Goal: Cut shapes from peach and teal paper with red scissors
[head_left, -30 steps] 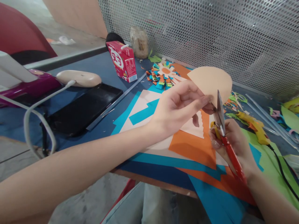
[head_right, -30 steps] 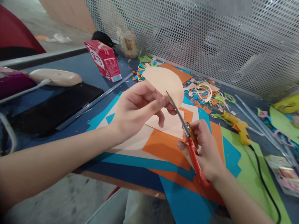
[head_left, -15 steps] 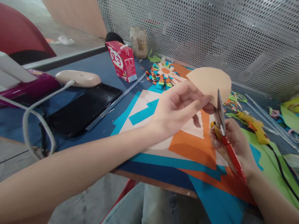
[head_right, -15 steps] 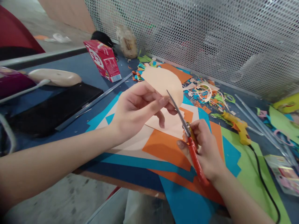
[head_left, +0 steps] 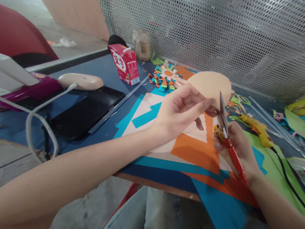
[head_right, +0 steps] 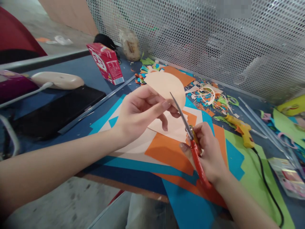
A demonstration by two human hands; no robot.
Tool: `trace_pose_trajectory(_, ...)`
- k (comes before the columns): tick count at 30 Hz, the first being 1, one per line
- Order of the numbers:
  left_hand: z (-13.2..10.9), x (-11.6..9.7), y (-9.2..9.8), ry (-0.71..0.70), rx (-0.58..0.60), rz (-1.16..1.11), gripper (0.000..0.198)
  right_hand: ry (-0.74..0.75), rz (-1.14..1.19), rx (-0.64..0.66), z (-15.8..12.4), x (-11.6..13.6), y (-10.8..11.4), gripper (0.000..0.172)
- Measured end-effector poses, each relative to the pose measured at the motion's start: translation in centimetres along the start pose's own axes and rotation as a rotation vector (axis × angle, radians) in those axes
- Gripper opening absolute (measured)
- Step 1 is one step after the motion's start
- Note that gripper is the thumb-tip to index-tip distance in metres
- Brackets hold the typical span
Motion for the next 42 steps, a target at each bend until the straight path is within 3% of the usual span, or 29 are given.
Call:
trace_pose_trajectory(22, 0.0, 0.7, 0.2, -0.009, 0.053, -0.037, 0.026, 0.001, 0.014, -0.044, 0.0, 0.2, 0.1, 0.033)
trace_pose_trajectory(34, -0.3, 1.1, 0.3, 0.084, 0.061, -0.025, 0.02, -0.03, 0.061, -0.096, -0.4, 0.7, -0.2, 0.032)
trace_pose_trajectory(42, -0.3, 1.4, 0.4, 0.086, 0.114, -0.053, 0.016, 0.038, 0.044, -0.043, -0.2, 0.5, 0.0, 0.032)
Point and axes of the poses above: each hand's wrist, its own z-axis towards the middle knuckle, its own y-axis out of the back of the hand, x = y × z, the point moved 5 cm from there along z, towards the middle knuckle, and after that the axes turned 8 degrees about x, right-handed, at the moved point
